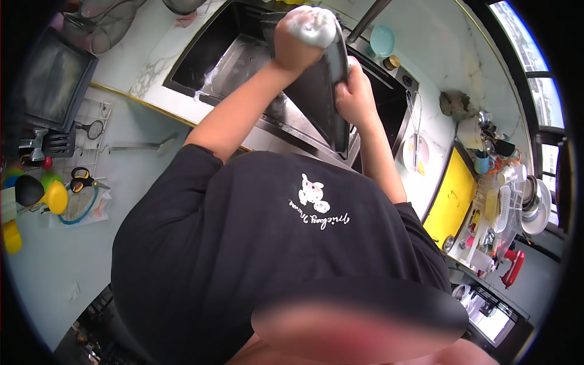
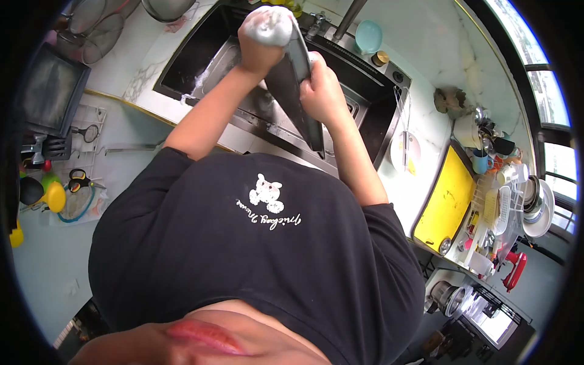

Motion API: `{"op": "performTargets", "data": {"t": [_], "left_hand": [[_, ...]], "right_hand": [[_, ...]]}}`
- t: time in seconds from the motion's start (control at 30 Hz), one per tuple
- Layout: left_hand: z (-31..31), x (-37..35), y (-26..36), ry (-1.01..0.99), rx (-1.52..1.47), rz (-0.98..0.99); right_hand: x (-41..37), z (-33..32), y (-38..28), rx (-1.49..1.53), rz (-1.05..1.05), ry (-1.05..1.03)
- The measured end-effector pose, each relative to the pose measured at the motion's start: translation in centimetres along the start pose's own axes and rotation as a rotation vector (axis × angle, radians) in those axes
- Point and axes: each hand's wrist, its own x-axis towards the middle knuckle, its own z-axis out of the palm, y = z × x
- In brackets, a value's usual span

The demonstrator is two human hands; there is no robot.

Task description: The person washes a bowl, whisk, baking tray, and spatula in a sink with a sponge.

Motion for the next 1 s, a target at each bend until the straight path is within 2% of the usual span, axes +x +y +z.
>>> {"op": "performTargets", "data": {"t": [0.03,0.1,0.2,0.27,0.3,0.33,0.37,0.4,0.43,0.47,0.53,0.57,0.63,0.73,0.8,0.9,0.93,1.0], "left_hand": [[0.1,0.3,0.0,0.000,-0.141,-0.131],[-0.6,0.9,1.1,0.028,-0.133,-0.111],[-0.6,0.1,1.0,0.117,-0.093,-0.105],[-1.5,-0.4,-0.7,0.031,0.380,0.223],[-2.3,0.7,-1.7,0.065,0.572,0.086],[-1.1,-1.5,-6.1,0.077,0.372,-0.188],[1.3,-4.9,-12.1,0.275,-0.009,-0.702],[0.6,-5.2,-14.2,0.290,-0.032,-0.796],[2.1,-7.4,-18.3,0.605,-0.605,-1.105],[2.0,-7.1,-18.3,0.655,-0.680,-1.091],[1.3,-4.1,-13.0,0.564,-0.416,-1.138],[1.3,-3.3,-9.6,0.451,-0.191,-1.006],[1.0,-3.0,-2.6,0.248,-0.214,-0.835],[0.5,-4.3,7.3,0.167,-0.305,-0.363],[1.6,-5.5,6.6,0.058,-0.091,-0.727],[3.2,-7.6,-7.0,0.121,-0.176,-1.052],[1.5,-3.1,-9.3,0.406,-0.515,-0.882],[2.3,-6.9,-13.6,0.417,-0.605,-0.921]], "right_hand": [[-0.1,0.1,0.0,-0.002,0.004,-0.004],[0.0,0.4,-0.1,0.083,0.056,0.060],[0.3,1.0,0.2,0.161,-0.006,0.096],[0.5,1.0,0.4,0.143,-0.086,0.124],[0.6,0.4,0.1,0.128,-0.148,0.108],[0.8,0.0,-0.3,0.113,-0.215,0.094],[0.4,-0.5,-1.2,0.113,-0.220,0.065],[0.1,-1.0,-2.2,0.129,-0.199,0.001],[0.2,-0.9,-2.1,0.173,-0.229,0.000],[0.1,-0.7,-2.0,0.217,-0.254,-0.002],[0.4,-0.5,-1.9,0.221,-0.220,-0.001],[0.5,-0.3,-1.9,0.225,-0.183,0.008],[1.3,0.4,-1.5,0.215,-0.166,0.053],[2.6,0.6,-0.4,0.333,-0.141,0.119],[2.5,0.5,0.1,0.310,-0.183,0.108],[1.5,-0.4,-0.8,0.391,-0.215,0.089],[0.8,-0.5,-1.1,0.433,-0.254,0.096],[0.1,-0.8,-1.7,0.562,-0.306,0.074]]}}
